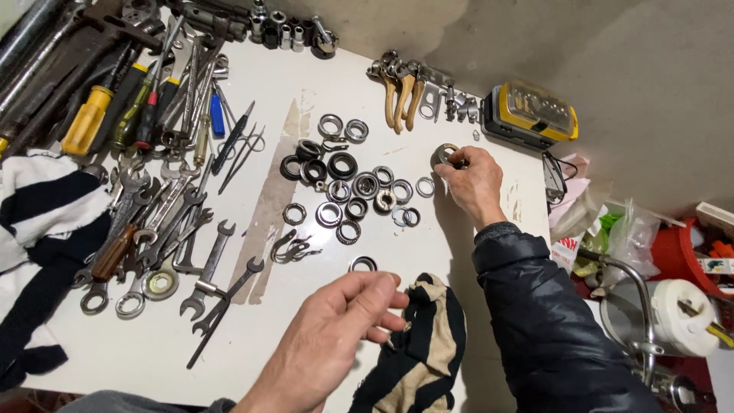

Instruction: Cleaning bicycle bearing races using a cloth on a workbench

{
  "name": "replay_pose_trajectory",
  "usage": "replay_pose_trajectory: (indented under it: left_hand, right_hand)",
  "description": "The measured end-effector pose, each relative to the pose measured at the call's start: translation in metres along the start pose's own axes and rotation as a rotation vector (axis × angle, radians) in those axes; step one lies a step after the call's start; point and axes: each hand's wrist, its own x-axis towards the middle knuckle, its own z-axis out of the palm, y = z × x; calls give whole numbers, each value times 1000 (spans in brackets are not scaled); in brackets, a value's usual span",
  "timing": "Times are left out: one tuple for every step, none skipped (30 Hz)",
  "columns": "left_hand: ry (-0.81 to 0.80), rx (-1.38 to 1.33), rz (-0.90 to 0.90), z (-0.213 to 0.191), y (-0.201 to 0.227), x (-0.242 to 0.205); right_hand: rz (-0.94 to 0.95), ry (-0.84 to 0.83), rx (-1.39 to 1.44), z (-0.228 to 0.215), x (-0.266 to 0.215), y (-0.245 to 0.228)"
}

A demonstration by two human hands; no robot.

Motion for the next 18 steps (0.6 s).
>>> replay_pose_trajectory:
  left_hand:
    - [2,-3,3,0,-4,6]
    - [-36,-38,69,-1,-9,12]
    - [-75,-73,136,-2,-13,17]
    - [-73,-75,138,-2,-11,15]
    - [-62,-68,107,-1,-9,13]
    - [-52,-61,74,-1,-7,11]
    - [-50,-62,75,0,-10,14]
    - [-57,-80,86,0,-12,17]
    - [-63,-98,97,0,-14,20]
    - [-62,-99,97,0,-16,22]
    - [-64,-115,102,0,-17,24]
    - [-66,-131,108,0,-18,26]
    - [-64,-133,108,0,-18,27]
    - [-64,-120,107,0,-19,27]
    - [-64,-108,106,-1,-19,28]
    - [-62,-110,105,-1,-20,28]
    - [-64,-122,105,-1,-20,29]
    - [-68,-135,105,-1,-22,29]
  right_hand:
    - [-4,-1,1,2,4,0]
    - [6,3,-29,4,7,0]
    - [15,8,-58,6,10,0]
    - [12,7,-57,7,13,-1]
    - [19,5,-57,8,15,-3]
    - [28,2,-58,9,17,-3]
    - [27,1,-58,9,18,-7]
    - [42,-3,-54,9,19,-11]
    - [58,-7,-50,10,19,-15]
    - [58,-9,-50,11,20,-17]
    - [51,-12,-49,12,21,-19]
    - [44,-14,-48,13,22,-22]
    - [42,-16,-47,15,24,-21]
    - [15,-11,-46,16,26,-20]
    - [-13,-6,-44,18,28,-19]
    - [-14,-9,-44,20,30,-19]
    - [-10,-5,-35,21,32,-19]
    - [-5,0,-27,23,33,-19]
